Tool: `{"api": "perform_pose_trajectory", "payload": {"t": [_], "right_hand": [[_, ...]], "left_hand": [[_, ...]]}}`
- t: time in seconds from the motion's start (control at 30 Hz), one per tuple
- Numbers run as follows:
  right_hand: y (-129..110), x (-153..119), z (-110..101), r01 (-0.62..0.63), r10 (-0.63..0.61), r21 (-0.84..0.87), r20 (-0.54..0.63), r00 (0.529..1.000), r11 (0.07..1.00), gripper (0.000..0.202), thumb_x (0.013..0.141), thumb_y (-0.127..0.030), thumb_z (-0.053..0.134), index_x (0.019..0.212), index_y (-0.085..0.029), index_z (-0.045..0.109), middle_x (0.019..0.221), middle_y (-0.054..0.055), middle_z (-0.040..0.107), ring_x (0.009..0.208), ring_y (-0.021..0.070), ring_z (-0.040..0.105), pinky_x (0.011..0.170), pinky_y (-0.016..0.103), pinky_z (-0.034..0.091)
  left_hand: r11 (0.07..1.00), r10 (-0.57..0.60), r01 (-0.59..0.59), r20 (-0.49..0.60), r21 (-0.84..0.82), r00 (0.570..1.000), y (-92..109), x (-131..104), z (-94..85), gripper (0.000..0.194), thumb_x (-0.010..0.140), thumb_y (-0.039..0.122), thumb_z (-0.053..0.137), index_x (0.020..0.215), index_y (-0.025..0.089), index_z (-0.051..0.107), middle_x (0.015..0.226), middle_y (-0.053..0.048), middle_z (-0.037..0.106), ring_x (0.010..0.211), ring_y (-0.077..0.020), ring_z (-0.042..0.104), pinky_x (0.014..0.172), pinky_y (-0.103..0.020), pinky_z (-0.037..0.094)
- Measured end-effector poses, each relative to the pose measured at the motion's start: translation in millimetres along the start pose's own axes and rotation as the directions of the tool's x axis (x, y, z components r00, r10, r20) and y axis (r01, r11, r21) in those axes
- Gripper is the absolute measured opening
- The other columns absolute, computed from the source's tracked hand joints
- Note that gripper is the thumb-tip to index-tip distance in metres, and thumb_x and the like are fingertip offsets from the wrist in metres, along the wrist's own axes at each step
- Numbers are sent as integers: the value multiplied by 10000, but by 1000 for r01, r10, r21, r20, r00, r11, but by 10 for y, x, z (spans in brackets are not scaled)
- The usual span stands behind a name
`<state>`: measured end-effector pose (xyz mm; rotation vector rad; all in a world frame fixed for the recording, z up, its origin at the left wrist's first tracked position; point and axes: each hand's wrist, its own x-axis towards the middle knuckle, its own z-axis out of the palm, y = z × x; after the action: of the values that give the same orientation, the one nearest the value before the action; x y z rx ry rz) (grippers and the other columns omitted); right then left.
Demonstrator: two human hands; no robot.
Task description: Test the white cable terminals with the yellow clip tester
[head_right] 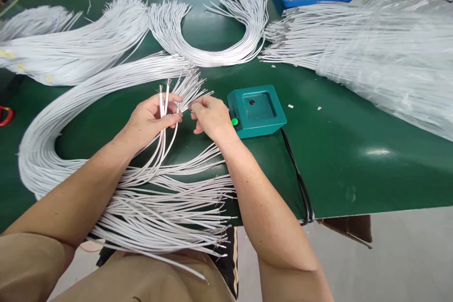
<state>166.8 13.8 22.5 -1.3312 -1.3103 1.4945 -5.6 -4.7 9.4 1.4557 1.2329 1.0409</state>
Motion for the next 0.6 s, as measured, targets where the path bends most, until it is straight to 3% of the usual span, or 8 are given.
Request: {"api": "perform_pose_trajectory", "payload": {"t": [0.07,0.17,0.3,0.37,0.5,0.6], "right_hand": [[13,4,-11,94,-94,-16,-13,995,995,156,842,-319,575,810,-179,636,704,-19,630,488,66,533,499,196,466],[37,-7,-5,211,-202,-100,94,975,972,245,841,-420,619,837,-178,655,774,1,667,632,92,571,602,206,463],[56,-27,5,338,-317,-340,117,941,878,183,860,-295,609,730,-167,630,698,-12,632,677,106,539,671,232,412],[66,-27,-3,415,-398,-475,141,907,776,218,898,-231,545,698,-168,602,694,-10,605,676,108,511,682,240,387],[114,-9,-30,557,-559,-674,252,790,485,252,971,-218,428,795,-164,600,842,44,625,776,145,534,721,260,384],[134,-9,-52,559,-569,-778,331,752,287,289,997,-214,356,903,-152,623,921,81,644,828,175,556,729,284,382]], "left_hand": [[1000,5,-5,9,-12,1000,-8,5,0,393,679,210,762,1066,211,694,760,27,615,617,-110,588,633,-246,485],[1000,-6,6,9,-30,1000,-3,3,12,406,662,188,774,1060,200,698,765,20,642,633,-118,602,647,-254,492],[979,-81,93,73,-181,994,5,5,19,398,661,183,794,1045,188,692,759,6,661,669,-131,633,646,-255,496],[938,-151,183,127,-295,980,-4,18,11,372,665,190,802,1019,192,686,748,5,654,664,-125,634,621,-244,484],[830,-258,330,215,-449,942,-47,50,0,332,653,157,810,961,192,689,722,1,643,618,-100,602,554,-220,438],[795,-283,357,221,-490,933,-80,65,13,340,649,154,817,968,183,701,729,-7,645,612,-87,585,537,-208,424]]}}
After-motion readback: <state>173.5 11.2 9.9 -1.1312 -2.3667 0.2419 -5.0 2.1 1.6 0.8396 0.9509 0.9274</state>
